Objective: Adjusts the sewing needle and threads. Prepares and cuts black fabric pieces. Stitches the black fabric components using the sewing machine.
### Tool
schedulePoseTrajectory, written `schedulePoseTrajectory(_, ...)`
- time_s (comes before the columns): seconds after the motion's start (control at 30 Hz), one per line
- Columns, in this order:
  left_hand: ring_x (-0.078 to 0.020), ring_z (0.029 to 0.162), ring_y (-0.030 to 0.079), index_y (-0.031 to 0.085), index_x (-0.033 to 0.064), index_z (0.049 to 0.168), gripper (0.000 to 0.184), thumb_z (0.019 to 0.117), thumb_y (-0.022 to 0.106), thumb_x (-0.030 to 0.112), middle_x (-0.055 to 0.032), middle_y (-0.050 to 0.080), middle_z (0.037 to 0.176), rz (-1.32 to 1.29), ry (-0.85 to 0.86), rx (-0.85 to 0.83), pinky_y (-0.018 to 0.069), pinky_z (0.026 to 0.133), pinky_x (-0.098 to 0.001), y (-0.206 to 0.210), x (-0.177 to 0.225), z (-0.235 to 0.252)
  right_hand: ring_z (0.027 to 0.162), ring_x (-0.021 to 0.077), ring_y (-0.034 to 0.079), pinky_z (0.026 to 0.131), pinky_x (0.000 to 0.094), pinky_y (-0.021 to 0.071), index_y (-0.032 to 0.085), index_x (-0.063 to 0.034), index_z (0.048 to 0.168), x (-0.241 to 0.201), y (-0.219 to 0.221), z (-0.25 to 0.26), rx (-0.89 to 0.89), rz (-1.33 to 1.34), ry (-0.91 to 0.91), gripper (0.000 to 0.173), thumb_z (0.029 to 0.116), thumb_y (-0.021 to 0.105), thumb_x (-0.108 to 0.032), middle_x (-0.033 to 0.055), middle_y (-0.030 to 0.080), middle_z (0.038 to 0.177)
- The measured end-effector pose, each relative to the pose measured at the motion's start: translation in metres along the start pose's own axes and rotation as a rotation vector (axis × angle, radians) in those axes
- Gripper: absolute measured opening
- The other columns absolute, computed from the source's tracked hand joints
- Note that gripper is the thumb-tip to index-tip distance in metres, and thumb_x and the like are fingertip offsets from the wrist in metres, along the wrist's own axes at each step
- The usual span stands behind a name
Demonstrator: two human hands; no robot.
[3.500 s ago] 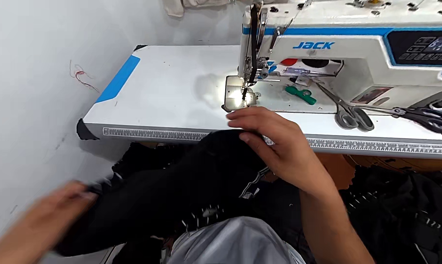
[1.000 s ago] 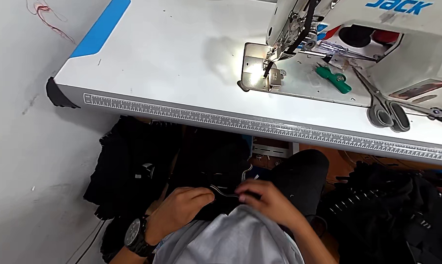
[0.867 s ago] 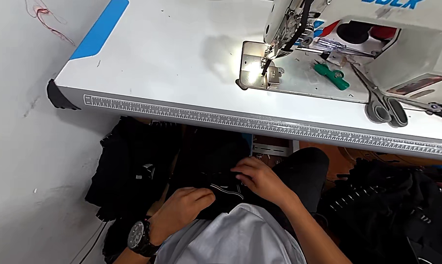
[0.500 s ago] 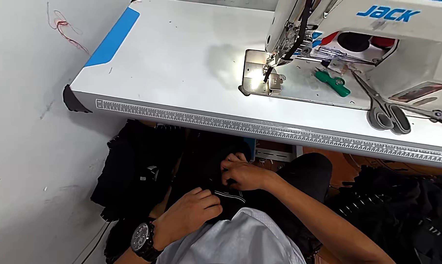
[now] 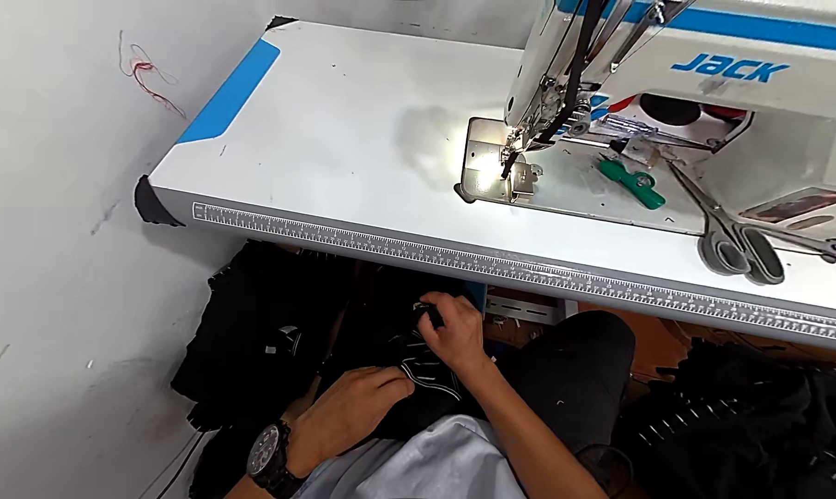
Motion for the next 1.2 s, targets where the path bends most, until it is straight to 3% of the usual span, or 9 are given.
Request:
schedulePoseTrajectory(0.27, -0.0162, 0.094, 0.071, 0.067, 0.0089, 0.109, 0.025, 0.1102, 0.044, 0.018, -0.0067, 0.071, 0.104, 0.024, -0.088, 0.029, 0.0597, 0.084, -0.0306, -0.007, -0.01, -0.005, 0.062, 0.0128, 0.065, 0.054, 0.0334, 0.0521, 0.074, -0.0101, 0.096, 0.01, -0.007, -0.012, -0.17, -0.015, -0.141, 0.025, 0.0813, 0.066, -0.029, -0.0001, 0.072, 0.076)
schedulePoseTrajectory(0.43, -0.0183, 0.093, 0.072, 0.068, 0.0084, 0.107, 0.023, 0.1089, 0.046, 0.015, -0.0075, 0.072, 0.101, -0.005, -0.08, 0.008, 0.0601, 0.084, -0.0324, 0.013, 0.003, -0.007, 0.048, 0.0162, 0.055, 0.044, 0.0397, 0.0464, 0.075, -0.011, 0.097, 0.004, 0.004, -0.004, -0.149, -0.042, 0.232, 0.03, 0.0831, 0.066, -0.036, -0.0005, 0.059, 0.059)
schedulePoseTrajectory(0.5, -0.0175, 0.093, 0.071, 0.067, 0.0084, 0.108, 0.024, 0.1093, 0.045, 0.016, -0.0072, 0.071, 0.101, -0.007, -0.089, 0.036, 0.0595, 0.085, -0.0313, 0.012, 0.002, -0.006, 0.05, 0.0175, 0.058, 0.045, 0.0413, 0.0479, 0.075, -0.0112, 0.1, 0.0, 0.01, -0.006, -0.174, -0.061, 0.244, 0.03, 0.086, 0.061, -0.033, 0.0002, 0.062, 0.063)
schedulePoseTrajectory(0.63, -0.016, 0.093, 0.07, 0.067, 0.0082, 0.109, 0.025, 0.1102, 0.044, 0.019, -0.0074, 0.07, 0.102, 0.006, -0.143, 0.094, 0.0592, 0.085, -0.0295, 0.0, -0.008, -0.009, 0.069, 0.0188, 0.069, 0.056, 0.039, 0.0567, 0.074, -0.0086, 0.102, 0.008, 0.006, -0.014, -0.207, -0.07, -0.051, 0.031, 0.0851, 0.065, -0.034, 0.0038, 0.072, 0.084)
schedulePoseTrajectory(0.73, -0.0173, 0.093, 0.07, 0.067, 0.0078, 0.109, 0.026, 0.1102, 0.044, 0.02, -0.008, 0.07, 0.102, -0.003, -0.151, 0.061, 0.0595, 0.085, -0.0309, -0.001, -0.011, -0.009, 0.059, 0.0184, 0.068, 0.048, 0.0391, 0.0533, 0.074, -0.0099, 0.093, 0.015, 0.004, -0.011, -0.163, -0.123, -0.055, 0.033, 0.0881, 0.063, -0.04, 0.0025, 0.07, 0.073)
schedulePoseTrajectory(0.83, -0.0186, 0.092, 0.071, 0.068, 0.0075, 0.109, 0.025, 0.1092, 0.045, 0.017, -0.0084, 0.071, 0.101, -0.044, -0.139, 0.03, 0.0599, 0.084, -0.0324, 0.008, -0.005, -0.009, 0.052, 0.022, 0.063, 0.044, 0.0436, 0.0473, 0.074, -0.011, 0.096, 0.011, 0.008, -0.004, -0.205, -0.185, 0.136, 0.046, 0.0946, 0.047, -0.048, 0.0026, 0.064, 0.062)
schedulePoseTrajectory(0.93, -0.0184, 0.093, 0.071, 0.068, 0.0075, 0.108, 0.025, 0.1093, 0.045, 0.017, -0.0084, 0.07, 0.1, -0.053, -0.129, 0.041, 0.0596, 0.084, -0.0315, 0.014, -0.001, -0.005, 0.061, 0.0265, 0.067, 0.051, 0.0486, 0.0508, 0.072, -0.011, 0.103, 0.001, 0.017, 0.001, -0.299, -0.192, 0.281, 0.035, 0.0948, 0.048, -0.036, 0.0055, 0.068, 0.071)
schedulePoseTrajectory(1.03, -0.0178, 0.09, 0.07, 0.068, 0.008, 0.109, 0.025, 0.1097, 0.046, 0.019, -0.0083, 0.07, 0.099, -0.038, -0.152, 0.064, 0.0596, 0.083, -0.0309, 0.008, -0.004, -0.006, 0.085, 0.0224, 0.07, 0.074, 0.0489, 0.056, 0.07, -0.0121, 0.115, 0.0, 0.011, 0.004, -0.488, 0.067, 0.342, 0.028, 0.0913, 0.06, -0.025, 0.0048, 0.072, 0.095)
schedulePoseTrajectory(1.2, -0.0156, 0.1, 0.07, 0.068, 0.0089, 0.107, 0.025, 0.1098, 0.046, 0.02, -0.0074, 0.07, 0.114, -0.009, -0.141, 0.104, 0.06, 0.085, -0.0298, 0.0, -0.008, -0.006, 0.082, 0.0101, 0.063, 0.072, 0.0354, 0.0537, 0.074, -0.0144, 0.1, 0.01, -0.018, 0.017, -0.659, 0.411, 0.381, 0.026, 0.1011, 0.054, -0.031, -0.0022, 0.068, 0.091)
Point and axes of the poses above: each hand's wrist, its own z-axis towards the middle knuckle, its own y-axis out of the palm, x = y × z, the point moved 2 cm from there along z, towards the middle knuckle
